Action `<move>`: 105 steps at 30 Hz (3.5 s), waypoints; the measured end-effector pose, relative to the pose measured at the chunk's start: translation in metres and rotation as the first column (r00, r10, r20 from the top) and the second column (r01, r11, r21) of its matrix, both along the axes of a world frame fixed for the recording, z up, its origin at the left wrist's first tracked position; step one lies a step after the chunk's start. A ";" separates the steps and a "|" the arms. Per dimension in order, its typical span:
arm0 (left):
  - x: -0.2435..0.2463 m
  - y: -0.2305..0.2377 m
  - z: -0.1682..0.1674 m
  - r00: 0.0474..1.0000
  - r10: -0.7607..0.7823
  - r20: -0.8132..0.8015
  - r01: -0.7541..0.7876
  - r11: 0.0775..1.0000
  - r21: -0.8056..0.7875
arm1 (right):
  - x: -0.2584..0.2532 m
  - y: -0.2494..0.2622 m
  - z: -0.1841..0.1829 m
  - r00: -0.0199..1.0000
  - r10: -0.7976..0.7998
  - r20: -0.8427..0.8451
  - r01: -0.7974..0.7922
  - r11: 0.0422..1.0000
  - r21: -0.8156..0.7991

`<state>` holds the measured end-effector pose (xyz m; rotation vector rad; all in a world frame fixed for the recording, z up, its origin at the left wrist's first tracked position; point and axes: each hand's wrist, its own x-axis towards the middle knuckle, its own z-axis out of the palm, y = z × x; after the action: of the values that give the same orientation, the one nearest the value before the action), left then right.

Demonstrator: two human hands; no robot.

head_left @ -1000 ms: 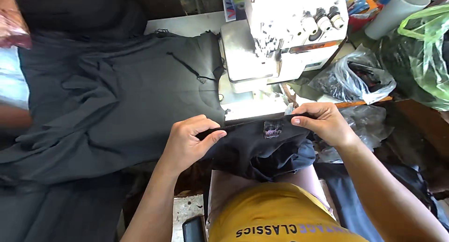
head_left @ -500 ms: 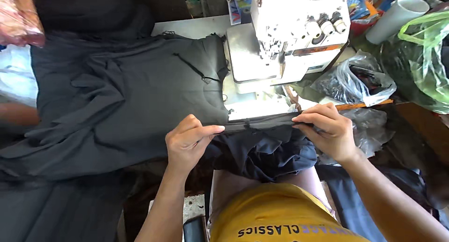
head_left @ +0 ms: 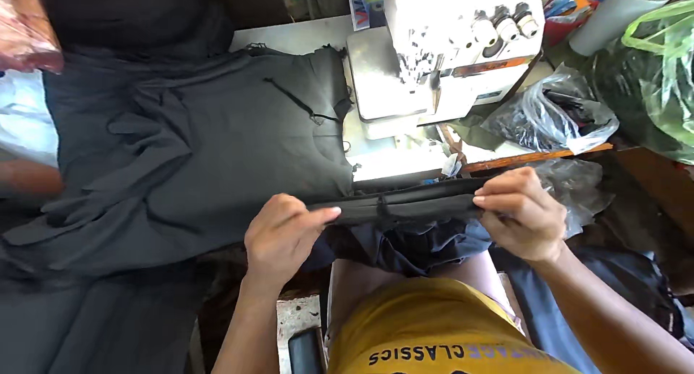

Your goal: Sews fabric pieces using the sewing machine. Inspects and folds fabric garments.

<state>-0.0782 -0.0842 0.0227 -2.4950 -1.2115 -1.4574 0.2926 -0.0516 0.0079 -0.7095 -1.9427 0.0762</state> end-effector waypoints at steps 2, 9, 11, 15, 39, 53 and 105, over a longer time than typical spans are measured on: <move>-0.004 0.007 0.001 0.988 -0.064 0.139 0.103 0.949 -0.299 | -0.001 0.003 0.005 0.983 0.078 -0.167 -0.128 0.942 -0.311; 0.009 0.034 -0.010 0.968 0.114 0.225 0.044 0.803 -0.594 | -0.021 0.024 -0.006 0.949 -0.173 -0.265 -0.075 0.692 -0.718; 0.010 0.045 -0.011 0.983 0.162 0.082 -0.096 0.848 -0.521 | -0.027 0.038 -0.012 0.957 -0.201 -0.208 0.003 0.726 -0.688; 0.011 0.073 -0.025 0.946 0.249 -0.205 -0.296 0.925 -0.240 | -0.036 0.073 -0.029 0.988 -0.129 -0.082 0.074 0.872 -0.484; 0.079 0.112 -0.025 0.974 -0.223 -0.030 0.157 0.772 -0.616 | -0.045 0.088 -0.052 0.973 0.035 -0.229 -0.141 0.872 -0.468; 0.080 0.094 -0.021 0.952 0.087 0.295 0.160 0.678 -0.717 | -0.050 0.096 -0.022 0.974 -0.090 -0.206 -0.088 0.688 -0.720; 0.074 0.111 -0.032 0.953 0.206 0.223 0.069 0.569 -0.819 | 0.117 0.097 0.096 0.812 -0.505 0.290 0.574 0.782 -0.244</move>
<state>-0.0043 0.0268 -0.0090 -2.6621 -2.5392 -1.5003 0.4095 0.0453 0.1035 -1.5365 -1.8622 -0.0446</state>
